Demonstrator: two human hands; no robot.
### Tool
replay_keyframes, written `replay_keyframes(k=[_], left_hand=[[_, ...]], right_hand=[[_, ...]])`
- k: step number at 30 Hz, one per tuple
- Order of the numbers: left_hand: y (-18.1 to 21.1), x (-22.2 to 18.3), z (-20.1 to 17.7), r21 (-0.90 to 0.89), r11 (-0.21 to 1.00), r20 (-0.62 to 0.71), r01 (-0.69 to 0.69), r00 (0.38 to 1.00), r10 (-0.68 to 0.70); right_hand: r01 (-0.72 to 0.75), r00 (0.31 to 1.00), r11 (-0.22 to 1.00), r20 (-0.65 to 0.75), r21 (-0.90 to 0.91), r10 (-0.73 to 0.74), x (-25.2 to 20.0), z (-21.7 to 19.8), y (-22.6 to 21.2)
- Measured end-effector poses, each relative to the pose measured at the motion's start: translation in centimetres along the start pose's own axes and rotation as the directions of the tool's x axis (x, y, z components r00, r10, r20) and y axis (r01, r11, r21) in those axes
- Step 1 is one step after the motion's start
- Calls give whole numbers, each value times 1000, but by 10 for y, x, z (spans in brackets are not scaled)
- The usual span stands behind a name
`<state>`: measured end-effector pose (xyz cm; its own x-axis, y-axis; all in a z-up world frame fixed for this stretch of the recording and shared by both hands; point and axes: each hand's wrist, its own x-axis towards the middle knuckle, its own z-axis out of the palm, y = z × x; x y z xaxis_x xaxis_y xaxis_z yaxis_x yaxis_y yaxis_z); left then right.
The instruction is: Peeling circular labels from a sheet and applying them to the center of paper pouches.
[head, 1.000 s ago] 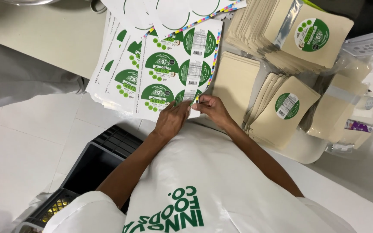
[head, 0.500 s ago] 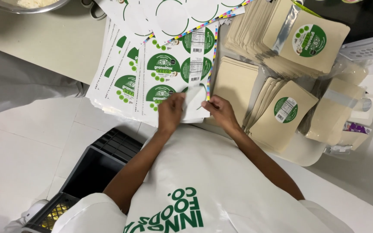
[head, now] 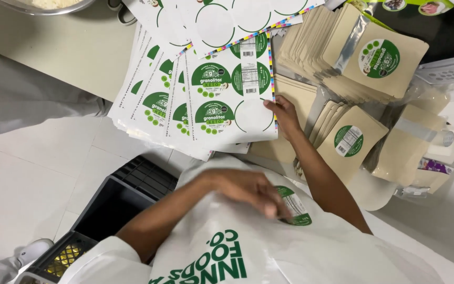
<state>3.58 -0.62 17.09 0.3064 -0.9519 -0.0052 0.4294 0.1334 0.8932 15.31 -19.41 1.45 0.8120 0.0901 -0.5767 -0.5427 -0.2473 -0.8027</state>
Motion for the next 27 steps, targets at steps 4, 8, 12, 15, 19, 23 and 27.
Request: replay_keyframes(k=[4, 8, 12, 15, 19, 23, 27], left_hand=[[-31, 4, -60, 280, 950, -663, 134, 743, 91], [-90, 15, -116, 498, 772, -837, 396, 454, 307], [-107, 15, -124, 490, 770, -853, 410, 405, 328], [-110, 11, -119, 503, 792, -851, 346, 359, 384], [-102, 19, -117, 578, 745, -808, 333, 364, 464], [-103, 23, -123, 538, 753, -842, 378, 268, 467], [-79, 15, -133, 372, 924, -921, 84, -93, 379]], right_hand=[[-44, 990, 975, 139, 216, 14, 14, -16, 38], [-46, 953, 911, 291, 411, -83, -7, -6, 29], [43, 946, 908, 276, 417, -172, -23, 0, 3], [169, 931, 933, 260, 317, -257, -42, 4, -12], [198, 932, 935, 240, 294, -273, -45, -4, -7], [171, 937, 934, 241, 313, -252, -44, -15, 5], [89, 963, 920, 201, 383, -177, -46, -31, 13]])
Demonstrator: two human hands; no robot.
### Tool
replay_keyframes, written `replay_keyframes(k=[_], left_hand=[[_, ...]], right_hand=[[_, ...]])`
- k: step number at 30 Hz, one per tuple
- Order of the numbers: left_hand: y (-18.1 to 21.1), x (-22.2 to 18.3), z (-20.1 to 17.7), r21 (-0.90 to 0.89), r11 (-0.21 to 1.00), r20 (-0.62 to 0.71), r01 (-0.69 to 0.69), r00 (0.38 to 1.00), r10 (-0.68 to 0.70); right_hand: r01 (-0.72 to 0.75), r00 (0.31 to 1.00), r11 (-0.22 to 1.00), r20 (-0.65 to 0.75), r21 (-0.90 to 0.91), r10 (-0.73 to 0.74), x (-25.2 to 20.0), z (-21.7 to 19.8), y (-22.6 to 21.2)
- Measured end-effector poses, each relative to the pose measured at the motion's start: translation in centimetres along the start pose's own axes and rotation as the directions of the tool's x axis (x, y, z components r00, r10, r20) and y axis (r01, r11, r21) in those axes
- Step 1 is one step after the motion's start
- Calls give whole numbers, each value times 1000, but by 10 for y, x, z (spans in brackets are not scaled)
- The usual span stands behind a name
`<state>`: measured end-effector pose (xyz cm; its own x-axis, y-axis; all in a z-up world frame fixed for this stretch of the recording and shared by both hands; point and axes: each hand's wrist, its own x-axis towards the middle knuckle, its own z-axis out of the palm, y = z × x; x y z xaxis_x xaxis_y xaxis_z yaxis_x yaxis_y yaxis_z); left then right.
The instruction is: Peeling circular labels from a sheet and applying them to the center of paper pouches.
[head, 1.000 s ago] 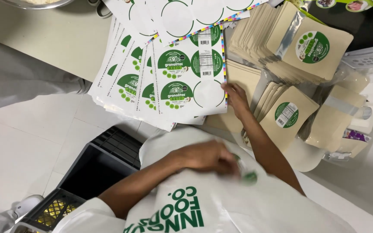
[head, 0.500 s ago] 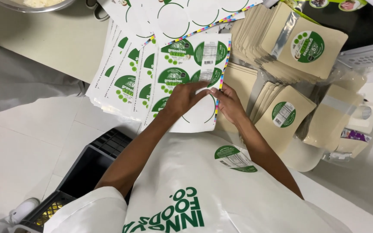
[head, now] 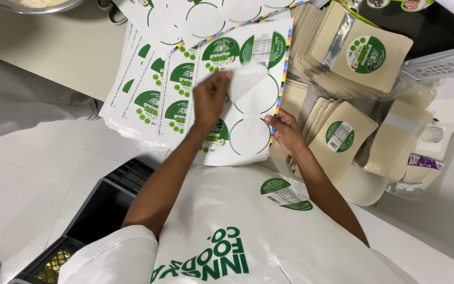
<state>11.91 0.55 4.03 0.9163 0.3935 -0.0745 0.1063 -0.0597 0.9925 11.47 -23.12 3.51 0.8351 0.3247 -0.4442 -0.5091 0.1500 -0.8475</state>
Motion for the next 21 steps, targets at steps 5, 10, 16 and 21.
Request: replay_keyframes(k=[5, 10, 16, 21], left_hand=[[54, -10, -59, -60, 998, -63, -6, 998, 3], [99, -92, -120, 257, 941, 568, 222, 753, -333], [109, -62, -117, 536, 805, 706, 253, 388, -592], [78, -1, -39, 398, 813, 501, -425, 843, 195]], right_hand=[[-81, 992, 984, -83, 159, 95, 3, -22, 0], [-178, 959, 830, -97, 529, 267, 24, 18, -59], [-182, 952, 879, -301, -440, 47, 68, -5, -41], [124, 988, 966, -63, -229, -142, 49, 14, -63]])
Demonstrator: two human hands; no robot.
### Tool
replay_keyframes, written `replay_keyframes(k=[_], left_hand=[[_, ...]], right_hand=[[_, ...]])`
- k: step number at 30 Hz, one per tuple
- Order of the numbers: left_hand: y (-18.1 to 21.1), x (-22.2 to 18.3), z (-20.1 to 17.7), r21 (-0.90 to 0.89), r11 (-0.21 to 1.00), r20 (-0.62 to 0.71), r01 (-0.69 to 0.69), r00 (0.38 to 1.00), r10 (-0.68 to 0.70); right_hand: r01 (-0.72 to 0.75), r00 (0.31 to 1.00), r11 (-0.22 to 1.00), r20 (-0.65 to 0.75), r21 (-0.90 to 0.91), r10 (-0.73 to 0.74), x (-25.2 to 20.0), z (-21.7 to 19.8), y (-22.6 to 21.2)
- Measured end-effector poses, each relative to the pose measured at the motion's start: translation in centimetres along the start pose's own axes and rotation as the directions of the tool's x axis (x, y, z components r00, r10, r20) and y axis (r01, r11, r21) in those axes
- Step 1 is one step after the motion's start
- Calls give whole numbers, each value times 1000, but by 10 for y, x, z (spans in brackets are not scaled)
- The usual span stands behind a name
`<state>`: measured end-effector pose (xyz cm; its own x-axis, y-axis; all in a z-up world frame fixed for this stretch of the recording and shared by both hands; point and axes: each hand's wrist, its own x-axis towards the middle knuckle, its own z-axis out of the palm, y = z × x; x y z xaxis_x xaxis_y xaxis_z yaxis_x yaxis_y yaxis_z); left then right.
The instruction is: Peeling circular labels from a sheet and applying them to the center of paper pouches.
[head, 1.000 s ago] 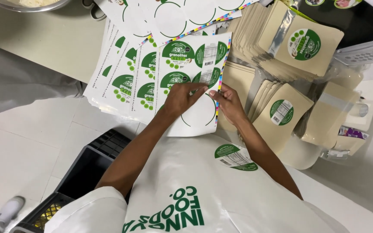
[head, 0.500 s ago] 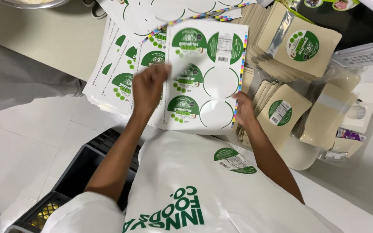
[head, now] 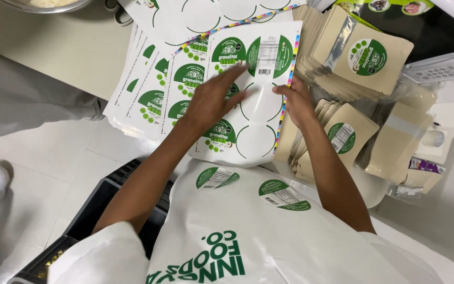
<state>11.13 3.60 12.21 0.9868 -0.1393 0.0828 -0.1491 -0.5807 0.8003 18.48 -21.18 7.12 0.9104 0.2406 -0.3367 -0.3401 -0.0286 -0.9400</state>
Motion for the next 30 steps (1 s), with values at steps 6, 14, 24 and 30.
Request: replay_keyframes(k=[6, 14, 24, 30], left_hand=[[-30, 54, 63, -8, 928, -89, -373, 924, 371], [-6, 50, 40, -355, 907, -186, -226, 968, 169], [-27, 72, 21, -615, 778, -367, -132, 921, -134], [-72, 69, -74, -677, 661, -721, -322, 468, -510]], right_hand=[[91, 994, 992, 65, -86, -85, -16, 10, -36], [91, 990, 967, 123, -238, -63, -20, 13, -62], [-2, 986, 971, 164, -240, 43, -4, 20, -86], [100, 955, 980, -291, 169, -47, 55, -5, -73]])
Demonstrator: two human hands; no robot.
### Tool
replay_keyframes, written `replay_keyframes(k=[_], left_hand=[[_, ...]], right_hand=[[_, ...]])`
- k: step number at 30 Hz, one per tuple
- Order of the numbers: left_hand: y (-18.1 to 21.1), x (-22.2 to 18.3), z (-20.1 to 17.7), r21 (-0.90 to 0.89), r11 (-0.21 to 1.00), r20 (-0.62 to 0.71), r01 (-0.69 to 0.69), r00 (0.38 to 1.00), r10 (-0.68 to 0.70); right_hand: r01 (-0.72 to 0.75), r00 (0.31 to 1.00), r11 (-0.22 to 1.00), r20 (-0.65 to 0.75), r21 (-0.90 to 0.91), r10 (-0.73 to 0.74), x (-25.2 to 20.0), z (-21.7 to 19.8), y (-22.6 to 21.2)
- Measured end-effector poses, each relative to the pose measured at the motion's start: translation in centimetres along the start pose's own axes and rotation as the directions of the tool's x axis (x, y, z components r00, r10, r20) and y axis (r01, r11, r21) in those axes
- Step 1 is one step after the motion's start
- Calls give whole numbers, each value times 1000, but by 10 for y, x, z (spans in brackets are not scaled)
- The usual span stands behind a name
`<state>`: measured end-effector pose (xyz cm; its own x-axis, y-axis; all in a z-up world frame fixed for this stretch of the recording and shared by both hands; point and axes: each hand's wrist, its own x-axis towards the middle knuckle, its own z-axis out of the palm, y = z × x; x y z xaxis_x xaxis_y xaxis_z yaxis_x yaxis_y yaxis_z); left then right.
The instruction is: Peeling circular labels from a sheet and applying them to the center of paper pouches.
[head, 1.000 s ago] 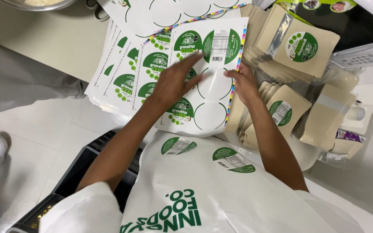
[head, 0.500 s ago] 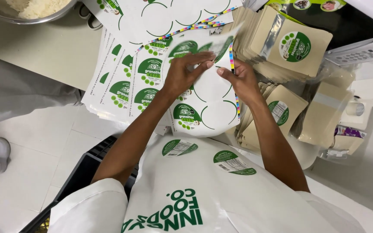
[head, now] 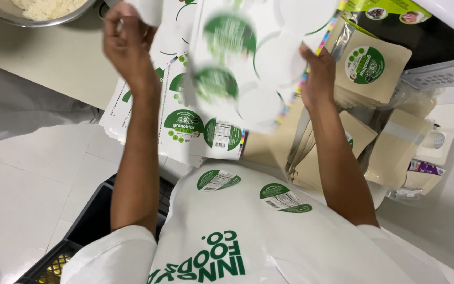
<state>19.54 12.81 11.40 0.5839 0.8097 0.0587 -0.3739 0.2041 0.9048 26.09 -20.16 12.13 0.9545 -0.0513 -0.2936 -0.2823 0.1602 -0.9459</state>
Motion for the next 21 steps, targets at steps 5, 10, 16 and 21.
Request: replay_keyframes(k=[5, 10, 16, 21], left_hand=[[30, -30, -11, 133, 991, 40, 27, 999, -32], [-6, -66, -14, 205, 979, 123, -13, 992, -13], [-60, -144, -8, 401, 572, 872, -716, 489, 0], [-32, -160, 19, 575, 779, 761, -250, 512, -398]], right_hand=[[-282, 944, 957, -159, 72, 290, 60, 36, 44], [-356, 934, 850, -126, -387, 334, 40, 44, 30], [-344, 915, 902, 125, -260, 384, -39, 2, 28], [-220, 961, 823, 28, -524, 275, -75, -65, 49]])
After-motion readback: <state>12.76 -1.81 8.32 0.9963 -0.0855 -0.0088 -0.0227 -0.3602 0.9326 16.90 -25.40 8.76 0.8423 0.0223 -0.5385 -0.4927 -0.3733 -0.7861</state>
